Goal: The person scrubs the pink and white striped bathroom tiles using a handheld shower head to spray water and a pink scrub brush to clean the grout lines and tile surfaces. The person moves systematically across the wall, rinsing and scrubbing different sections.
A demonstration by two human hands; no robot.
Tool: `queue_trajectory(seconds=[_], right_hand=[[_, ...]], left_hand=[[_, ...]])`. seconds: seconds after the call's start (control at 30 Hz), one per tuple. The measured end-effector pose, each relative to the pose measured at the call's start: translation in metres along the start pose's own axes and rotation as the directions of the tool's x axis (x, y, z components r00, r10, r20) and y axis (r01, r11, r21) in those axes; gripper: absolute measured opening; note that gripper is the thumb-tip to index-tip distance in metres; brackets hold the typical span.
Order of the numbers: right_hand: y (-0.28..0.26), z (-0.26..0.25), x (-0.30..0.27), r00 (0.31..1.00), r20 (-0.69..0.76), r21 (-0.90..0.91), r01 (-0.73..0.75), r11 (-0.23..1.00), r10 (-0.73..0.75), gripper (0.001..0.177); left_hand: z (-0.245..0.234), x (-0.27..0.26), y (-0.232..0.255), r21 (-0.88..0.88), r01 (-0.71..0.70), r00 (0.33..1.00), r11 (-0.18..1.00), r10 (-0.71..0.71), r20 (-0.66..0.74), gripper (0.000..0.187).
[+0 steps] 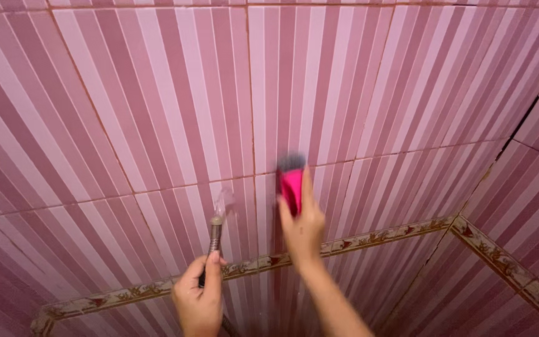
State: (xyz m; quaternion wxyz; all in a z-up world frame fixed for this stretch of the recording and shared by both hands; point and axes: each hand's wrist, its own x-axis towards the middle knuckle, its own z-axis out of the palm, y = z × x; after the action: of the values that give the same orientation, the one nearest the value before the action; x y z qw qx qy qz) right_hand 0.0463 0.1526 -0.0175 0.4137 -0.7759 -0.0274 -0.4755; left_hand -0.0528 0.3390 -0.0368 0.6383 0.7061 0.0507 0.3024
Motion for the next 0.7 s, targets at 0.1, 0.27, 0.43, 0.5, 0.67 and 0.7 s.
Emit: queue_trajectory(seconds=[0.1,0.27,0.43,0.5,0.67,0.7], right_hand=[[0.056,0.020,-0.090,0.999,0.018,0.021,-0.044,0.999,0.044,0.078],[0.057,0.023,-0.104,0.998,-0.060,-0.020,0.023,1.000,-0.024,0.080],[-0.039,0.012,0.021,0.997,-0.076,0.143,0.037,0.989,-0.026,0.081],[-0.072,0.004,0.046,0.985,-0.130,0.115,0.125,0.985,-0.109,0.083],[-0.047,0.018,0.000,0.999,-0.027,0.080,-0.023,0.997,0.025,0.080],[-0.025,0.024,-0.029,0.993,0.032,0.088,-0.114,0.990,0.112,0.079]], left_hand=[[-0.001,0.000,-0.005,-0.016,0.060,0.998,0.998,-0.059,0.037,0.025],[0.003,-0.001,-0.009,0.007,0.028,1.000,1.000,-0.028,-0.002,0.024],[-0.002,0.006,-0.001,-0.022,0.044,0.999,0.999,-0.044,0.021,0.024],[-0.003,0.008,0.002,-0.068,0.044,0.999,0.997,-0.041,0.036,0.024],[-0.009,0.010,0.003,0.006,0.039,0.998,0.999,-0.039,0.055,0.024],[-0.010,0.010,0.001,0.023,0.063,0.995,0.998,-0.064,0.072,0.024]])
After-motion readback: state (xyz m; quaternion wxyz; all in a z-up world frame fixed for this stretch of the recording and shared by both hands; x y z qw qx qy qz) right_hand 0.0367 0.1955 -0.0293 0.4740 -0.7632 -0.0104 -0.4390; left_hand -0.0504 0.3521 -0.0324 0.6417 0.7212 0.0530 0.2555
